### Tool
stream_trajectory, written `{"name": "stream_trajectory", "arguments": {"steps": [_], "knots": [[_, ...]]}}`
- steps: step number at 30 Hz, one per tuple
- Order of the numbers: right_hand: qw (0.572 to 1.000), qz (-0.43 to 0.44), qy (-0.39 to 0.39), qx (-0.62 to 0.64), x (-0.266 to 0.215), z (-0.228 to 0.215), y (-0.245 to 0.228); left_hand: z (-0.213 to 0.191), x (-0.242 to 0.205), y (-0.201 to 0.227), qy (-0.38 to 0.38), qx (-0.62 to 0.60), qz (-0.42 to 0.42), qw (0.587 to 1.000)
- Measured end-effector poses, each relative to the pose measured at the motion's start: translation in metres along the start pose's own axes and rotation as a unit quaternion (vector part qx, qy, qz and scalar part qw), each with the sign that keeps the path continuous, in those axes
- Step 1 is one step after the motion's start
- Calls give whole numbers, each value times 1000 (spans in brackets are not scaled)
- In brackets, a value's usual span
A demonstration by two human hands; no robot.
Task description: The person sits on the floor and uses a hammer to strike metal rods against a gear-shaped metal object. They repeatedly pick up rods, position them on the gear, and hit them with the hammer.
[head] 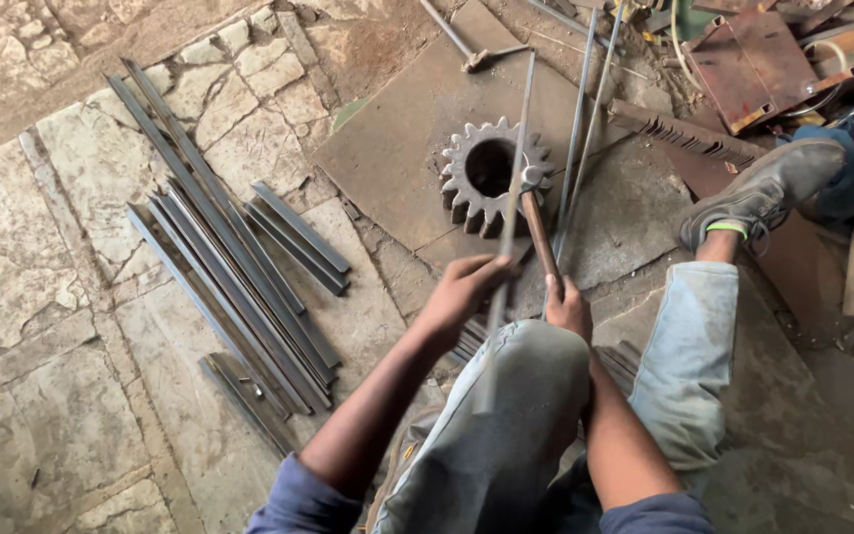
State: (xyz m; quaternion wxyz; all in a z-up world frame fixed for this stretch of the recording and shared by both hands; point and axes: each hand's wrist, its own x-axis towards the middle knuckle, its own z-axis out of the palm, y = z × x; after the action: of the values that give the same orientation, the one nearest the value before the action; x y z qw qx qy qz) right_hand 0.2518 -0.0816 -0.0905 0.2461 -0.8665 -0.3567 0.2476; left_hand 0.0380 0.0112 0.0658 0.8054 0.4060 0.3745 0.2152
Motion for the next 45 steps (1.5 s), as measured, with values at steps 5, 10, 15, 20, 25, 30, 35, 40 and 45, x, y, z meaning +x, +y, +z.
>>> {"name": "stream_trajectory", "arguments": {"steps": [5, 10, 15, 20, 25, 30, 35, 40, 45], "knots": [[832, 108, -106, 533, -19, -19, -19, 63, -16, 52, -175, -212, 63, 959], [726, 118, -157, 660, -17, -26, -19, 94, 3, 51, -222, -352, 77, 906], [759, 102, -159, 623, -2, -16, 1, 111, 17, 43, -232, -391, 101, 885], [790, 86, -159, 585, 6, -13, 11, 119, 20, 57, -200, -397, 57, 894], [829, 69, -156, 533, 14, -9, 18, 121, 33, 58, -162, -347, 55, 922], [870, 59, -156, 464, 21, -1, 25, 132, 38, 60, -121, -330, 54, 935], [919, 51, -157, 358, 30, 8, 47, 125, 32, 64, -134, -305, 71, 940], [960, 66, -159, 220, 30, 6, 79, 42, 19, -1, 25, -233, -13, 972], [949, 44, -130, 283, 12, -12, 78, -73, -8, -128, 15, -72, -115, 991]]}}
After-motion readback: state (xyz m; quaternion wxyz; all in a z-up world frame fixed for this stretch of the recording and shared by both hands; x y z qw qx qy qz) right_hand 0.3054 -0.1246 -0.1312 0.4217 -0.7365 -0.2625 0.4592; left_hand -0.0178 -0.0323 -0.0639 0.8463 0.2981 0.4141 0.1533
